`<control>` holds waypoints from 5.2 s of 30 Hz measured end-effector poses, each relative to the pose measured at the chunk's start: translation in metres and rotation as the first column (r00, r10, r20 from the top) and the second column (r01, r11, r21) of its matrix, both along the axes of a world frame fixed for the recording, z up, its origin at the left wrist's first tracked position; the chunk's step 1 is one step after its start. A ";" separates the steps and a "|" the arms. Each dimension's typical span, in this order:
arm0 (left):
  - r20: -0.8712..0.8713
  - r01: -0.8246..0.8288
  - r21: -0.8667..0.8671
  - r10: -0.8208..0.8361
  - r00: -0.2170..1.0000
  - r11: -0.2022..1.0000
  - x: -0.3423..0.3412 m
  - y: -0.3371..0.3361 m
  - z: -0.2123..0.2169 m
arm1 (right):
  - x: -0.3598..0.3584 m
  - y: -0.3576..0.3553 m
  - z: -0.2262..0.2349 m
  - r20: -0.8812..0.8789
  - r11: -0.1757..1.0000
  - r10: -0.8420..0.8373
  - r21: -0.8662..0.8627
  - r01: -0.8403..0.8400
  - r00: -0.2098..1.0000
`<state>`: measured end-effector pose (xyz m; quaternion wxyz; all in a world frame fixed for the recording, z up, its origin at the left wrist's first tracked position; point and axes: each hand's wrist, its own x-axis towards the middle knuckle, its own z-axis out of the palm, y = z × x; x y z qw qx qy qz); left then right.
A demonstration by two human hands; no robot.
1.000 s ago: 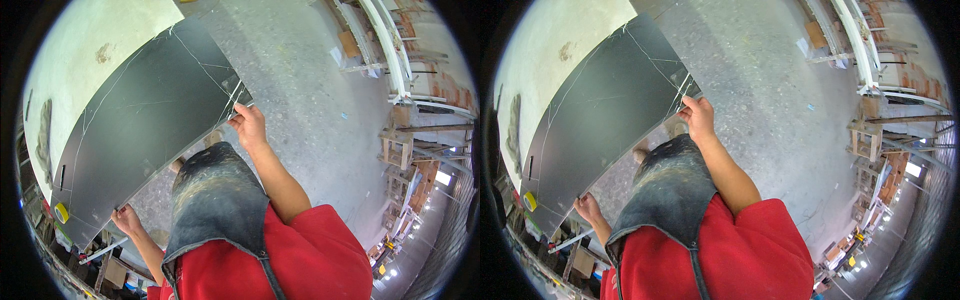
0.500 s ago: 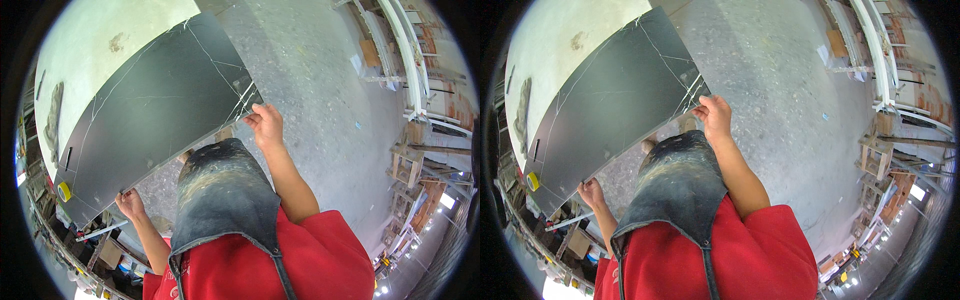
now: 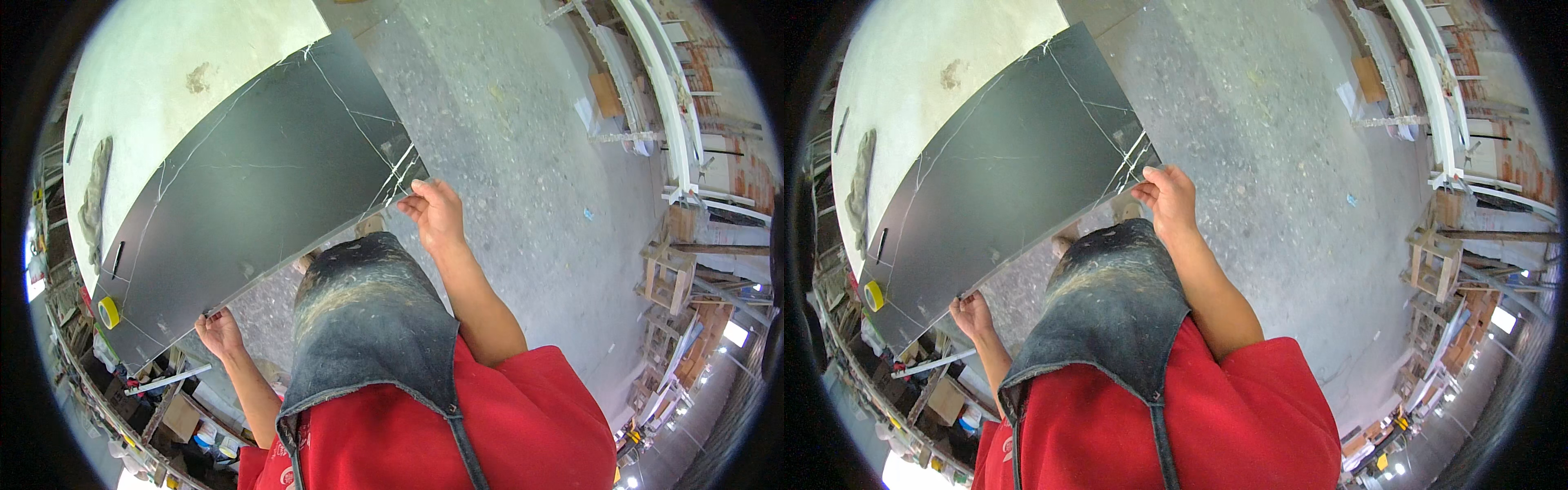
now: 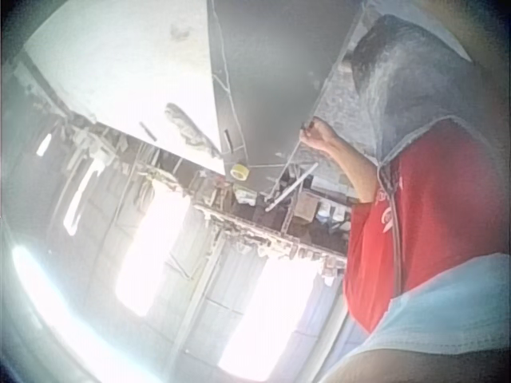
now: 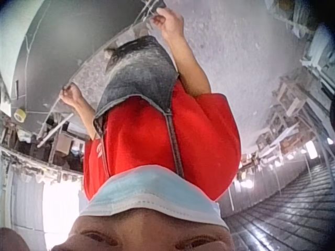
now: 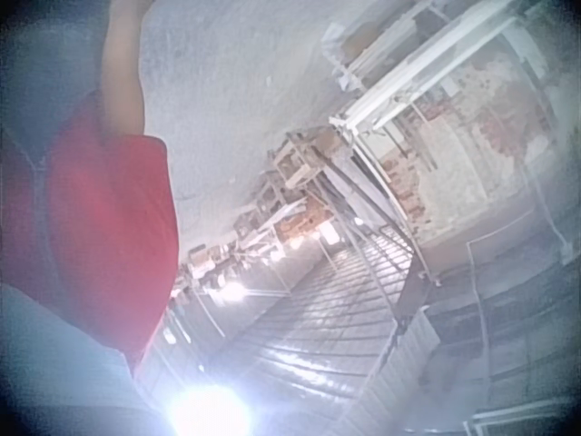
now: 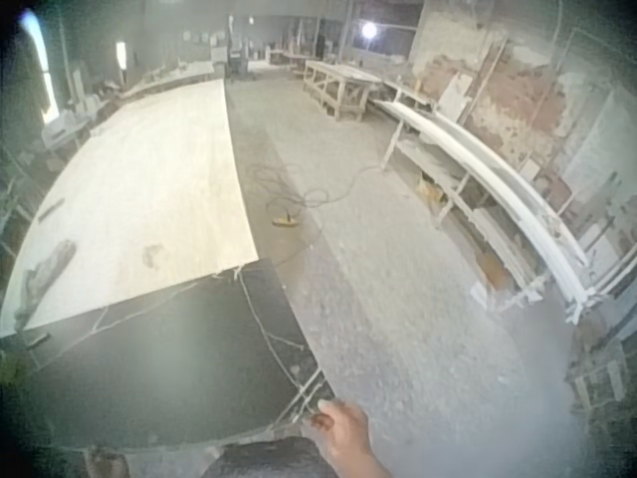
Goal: The person applies yellow masking tape along the edges of a large dark marble-patterned tile, then removes the tape and inspects the tile. The person walks through a workshop area and places the tile onto a metal rack.
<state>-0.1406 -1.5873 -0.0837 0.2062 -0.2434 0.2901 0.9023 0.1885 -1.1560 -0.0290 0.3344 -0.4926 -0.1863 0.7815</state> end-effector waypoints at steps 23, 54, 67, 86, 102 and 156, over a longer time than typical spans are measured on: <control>-0.011 -0.173 -0.265 0.176 0.984 0.949 -0.087 -0.110 0.000 | -0.029 -0.033 0.005 -0.054 0.987 -0.160 0.011 0.160 0.986; -0.095 -0.034 -0.192 0.016 0.995 0.981 -0.111 -0.125 0.000 | -0.058 -0.068 0.008 0.222 0.916 -0.401 0.099 0.389 0.889; 0.070 -0.003 -0.081 0.008 0.998 0.997 -0.138 -0.150 -0.020 | -0.046 -0.027 -0.007 0.144 0.878 -0.479 0.060 0.475 0.866; -0.006 0.462 -0.636 -0.603 0.798 0.619 -0.181 -0.156 -0.027 | -0.044 -0.031 -0.010 0.152 0.920 -0.391 0.101 0.379 0.908; 0.045 0.807 -0.509 -0.927 0.373 0.300 -0.008 0.288 -0.016 | -0.066 -0.034 -0.067 -0.366 0.872 -0.489 -0.219 0.437 0.792; 0.020 -0.100 -0.341 0.113 0.993 0.935 -0.093 -0.077 0.023 | -0.058 -0.060 -0.007 -0.022 0.976 -0.212 0.050 0.212 0.977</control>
